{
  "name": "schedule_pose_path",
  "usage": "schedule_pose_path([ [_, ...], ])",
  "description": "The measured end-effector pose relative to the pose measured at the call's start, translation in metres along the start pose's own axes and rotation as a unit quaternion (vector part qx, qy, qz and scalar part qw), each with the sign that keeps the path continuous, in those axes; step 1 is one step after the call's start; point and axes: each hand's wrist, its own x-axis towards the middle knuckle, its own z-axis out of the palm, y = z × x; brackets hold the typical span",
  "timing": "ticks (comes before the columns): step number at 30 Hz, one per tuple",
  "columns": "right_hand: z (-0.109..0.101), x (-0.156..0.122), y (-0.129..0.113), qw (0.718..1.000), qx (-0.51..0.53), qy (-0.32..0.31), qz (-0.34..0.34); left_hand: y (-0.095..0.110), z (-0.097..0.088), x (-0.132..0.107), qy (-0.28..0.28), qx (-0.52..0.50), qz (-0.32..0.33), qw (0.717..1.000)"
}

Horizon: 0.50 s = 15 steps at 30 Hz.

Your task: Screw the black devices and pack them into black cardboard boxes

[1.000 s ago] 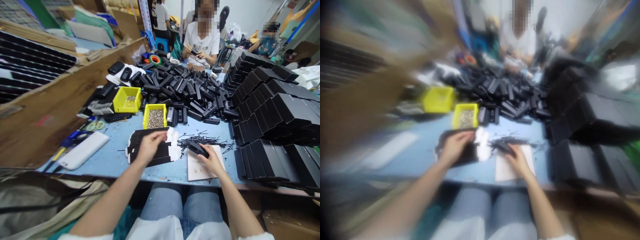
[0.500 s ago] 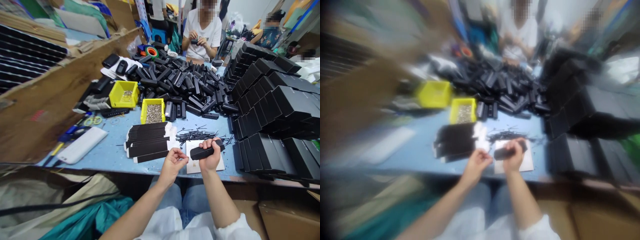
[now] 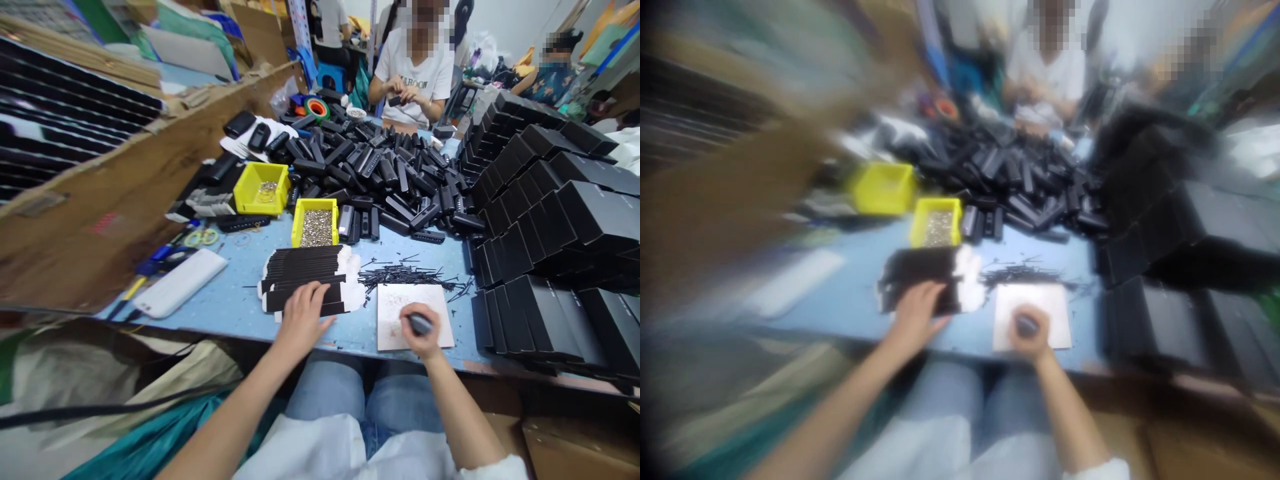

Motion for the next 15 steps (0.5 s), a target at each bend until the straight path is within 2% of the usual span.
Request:
schedule_pose_path([
  [1, -0.007, 0.002, 0.012, 0.999, -0.039, -0.029, 0.016, -0.016, -0.006, 0.003, -0.026, 0.07, 0.01, 0.997],
  [2, -0.013, 0.006, 0.022, 0.997, -0.064, -0.031, 0.043, -0.028, -0.011, 0.005, -0.048, 0.117, 0.015, 0.992],
  [4, -0.023, 0.017, 0.037, 0.991, -0.093, 0.033, 0.093, -0.04, -0.017, 0.011, -0.072, 0.169, 0.017, 0.983],
  [6, -0.03, 0.027, 0.043, 0.978, -0.142, 0.114, 0.099, -0.038, -0.021, 0.017, -0.067, 0.206, 0.016, 0.976],
  [9, -0.033, 0.028, 0.036, 0.947, -0.268, 0.177, 0.031, -0.02, -0.036, 0.023, -0.071, 0.235, 0.023, 0.969],
  [10, -0.031, 0.024, 0.029, 0.937, -0.303, 0.175, -0.002, -0.012, -0.044, 0.023, -0.092, 0.218, 0.02, 0.971],
  [12, -0.017, 0.013, 0.011, 0.929, -0.337, 0.124, -0.092, 0.006, -0.061, 0.022, -0.163, 0.119, 0.0, 0.979],
  [13, -0.006, 0.007, 0.0, 0.926, -0.338, 0.083, -0.148, 0.016, -0.068, 0.02, -0.205, 0.039, -0.009, 0.978],
  [15, 0.021, -0.003, -0.022, 0.909, -0.334, 0.006, -0.25, 0.036, -0.076, 0.015, -0.266, -0.136, -0.02, 0.954],
])
